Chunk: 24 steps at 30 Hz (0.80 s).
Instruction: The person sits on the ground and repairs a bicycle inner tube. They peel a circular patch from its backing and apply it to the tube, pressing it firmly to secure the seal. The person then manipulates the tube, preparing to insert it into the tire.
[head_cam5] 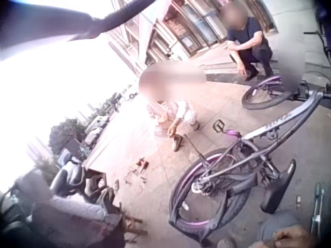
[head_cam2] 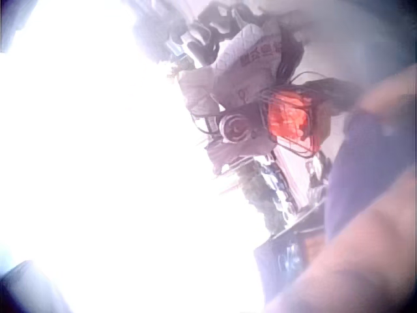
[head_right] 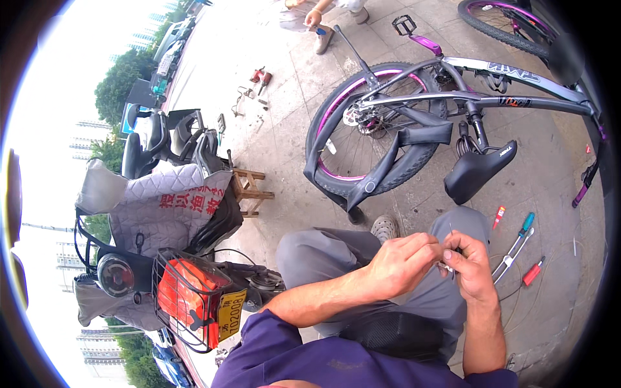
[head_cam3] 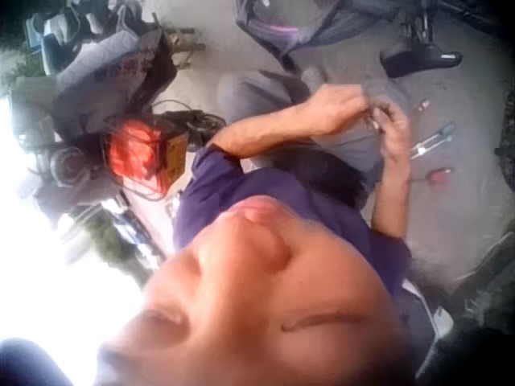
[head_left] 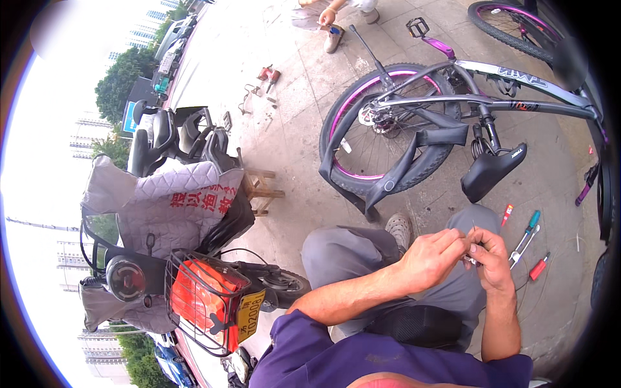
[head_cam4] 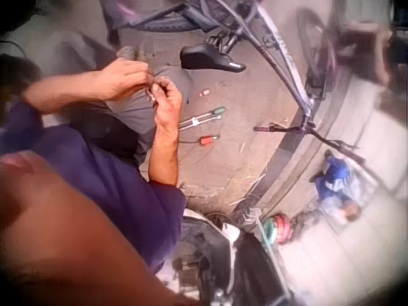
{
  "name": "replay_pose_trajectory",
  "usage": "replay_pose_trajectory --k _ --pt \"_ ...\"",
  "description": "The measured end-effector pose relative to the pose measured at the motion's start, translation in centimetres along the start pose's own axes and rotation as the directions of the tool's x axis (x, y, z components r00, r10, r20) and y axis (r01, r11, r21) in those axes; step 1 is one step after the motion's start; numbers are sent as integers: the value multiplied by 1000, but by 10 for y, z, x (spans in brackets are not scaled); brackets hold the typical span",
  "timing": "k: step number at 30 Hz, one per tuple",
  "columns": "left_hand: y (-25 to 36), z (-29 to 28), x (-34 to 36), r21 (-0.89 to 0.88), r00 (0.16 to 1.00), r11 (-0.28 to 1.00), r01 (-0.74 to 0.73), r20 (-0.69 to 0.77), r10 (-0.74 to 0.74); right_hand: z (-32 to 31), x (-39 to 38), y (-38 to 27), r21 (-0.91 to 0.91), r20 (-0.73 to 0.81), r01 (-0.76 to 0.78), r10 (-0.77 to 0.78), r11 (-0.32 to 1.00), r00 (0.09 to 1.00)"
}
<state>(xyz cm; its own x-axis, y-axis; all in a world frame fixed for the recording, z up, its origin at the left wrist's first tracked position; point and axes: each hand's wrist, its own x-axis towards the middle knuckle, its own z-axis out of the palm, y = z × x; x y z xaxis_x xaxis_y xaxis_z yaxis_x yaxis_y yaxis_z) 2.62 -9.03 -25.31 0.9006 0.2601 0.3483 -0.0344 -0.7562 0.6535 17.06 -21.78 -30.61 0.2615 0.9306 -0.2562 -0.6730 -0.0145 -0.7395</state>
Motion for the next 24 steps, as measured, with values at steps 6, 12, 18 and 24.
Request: replay_pose_trajectory --k 6,12,18,24 --pt "-1 4 1 -106 985 994 -29 -174 10 -51 15 -6 54 -330 13 6 998 944" --pt "7 7 6 -312 961 913 262 -3 -277 -166 16 25 -410 -651 -140 -182 901 737" --pt "6 6 7 -298 905 855 424 127 -405 -219 6 82 -501 -704 -413 -80 761 706" --pt "-23 21 -15 -505 753 564 654 355 -554 -243 6 161 -788 -600 -541 -171 292 781"
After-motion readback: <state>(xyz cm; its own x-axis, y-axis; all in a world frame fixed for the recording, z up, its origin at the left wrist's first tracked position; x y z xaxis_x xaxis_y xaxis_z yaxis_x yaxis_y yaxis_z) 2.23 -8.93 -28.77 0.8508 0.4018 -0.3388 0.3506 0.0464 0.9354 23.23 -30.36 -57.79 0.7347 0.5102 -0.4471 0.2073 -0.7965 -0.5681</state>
